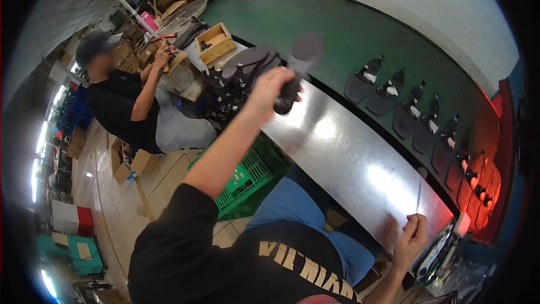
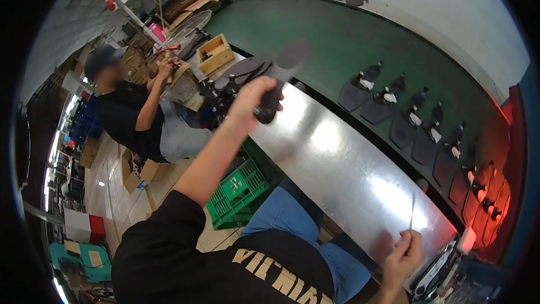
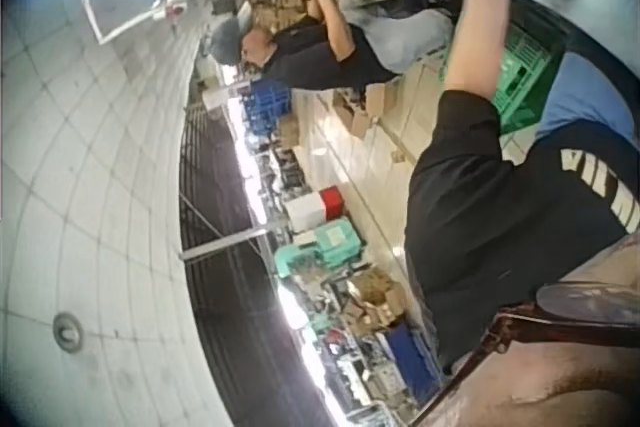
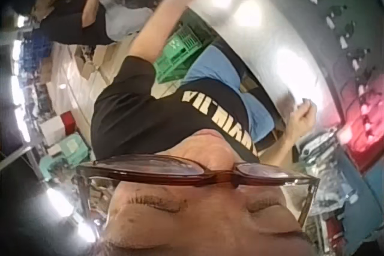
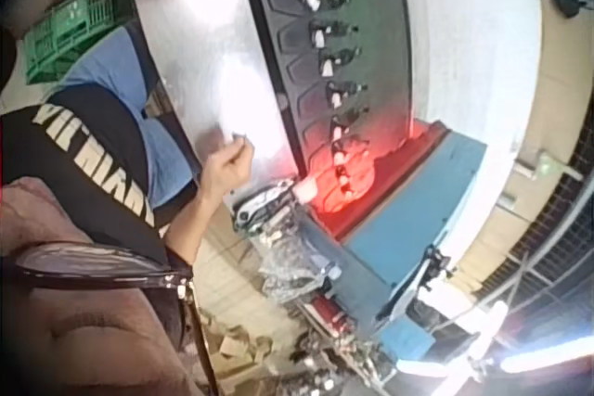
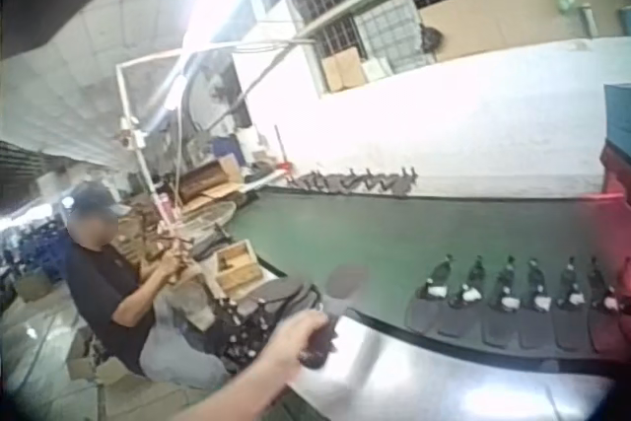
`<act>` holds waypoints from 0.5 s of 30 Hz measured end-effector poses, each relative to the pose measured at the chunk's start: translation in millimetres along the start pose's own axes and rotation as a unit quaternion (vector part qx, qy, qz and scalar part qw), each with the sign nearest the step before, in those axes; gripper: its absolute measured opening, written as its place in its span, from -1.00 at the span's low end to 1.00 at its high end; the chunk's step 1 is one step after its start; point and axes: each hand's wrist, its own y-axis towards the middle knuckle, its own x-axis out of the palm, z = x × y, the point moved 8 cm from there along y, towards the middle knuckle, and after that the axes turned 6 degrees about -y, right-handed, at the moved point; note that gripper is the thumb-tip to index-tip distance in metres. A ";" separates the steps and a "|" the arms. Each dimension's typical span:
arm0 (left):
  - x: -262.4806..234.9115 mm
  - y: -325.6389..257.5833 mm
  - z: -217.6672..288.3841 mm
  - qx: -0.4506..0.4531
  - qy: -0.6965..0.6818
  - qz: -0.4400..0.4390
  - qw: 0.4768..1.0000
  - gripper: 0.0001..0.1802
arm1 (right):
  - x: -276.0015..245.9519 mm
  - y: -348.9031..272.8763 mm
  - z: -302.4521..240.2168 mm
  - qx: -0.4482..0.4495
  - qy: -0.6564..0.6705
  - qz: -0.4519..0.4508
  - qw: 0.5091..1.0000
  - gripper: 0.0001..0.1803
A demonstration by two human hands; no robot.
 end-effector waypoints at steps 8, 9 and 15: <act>-177.1 66.1 109.5 0.007 0.538 0.148 0.830 -0.58 | -40.0 8.6 59.0 -0.030 -0.158 0.054 0.985 -0.80; -180.5 71.0 111.5 -0.016 0.655 0.142 0.742 -0.54 | -45.1 7.3 60.7 -0.043 -0.208 0.058 0.975 -0.78; -108.9 94.5 120.5 0.091 0.725 0.159 0.663 -0.44 | -60.9 0.3 91.8 0.000 -0.321 0.047 0.946 -0.57</act>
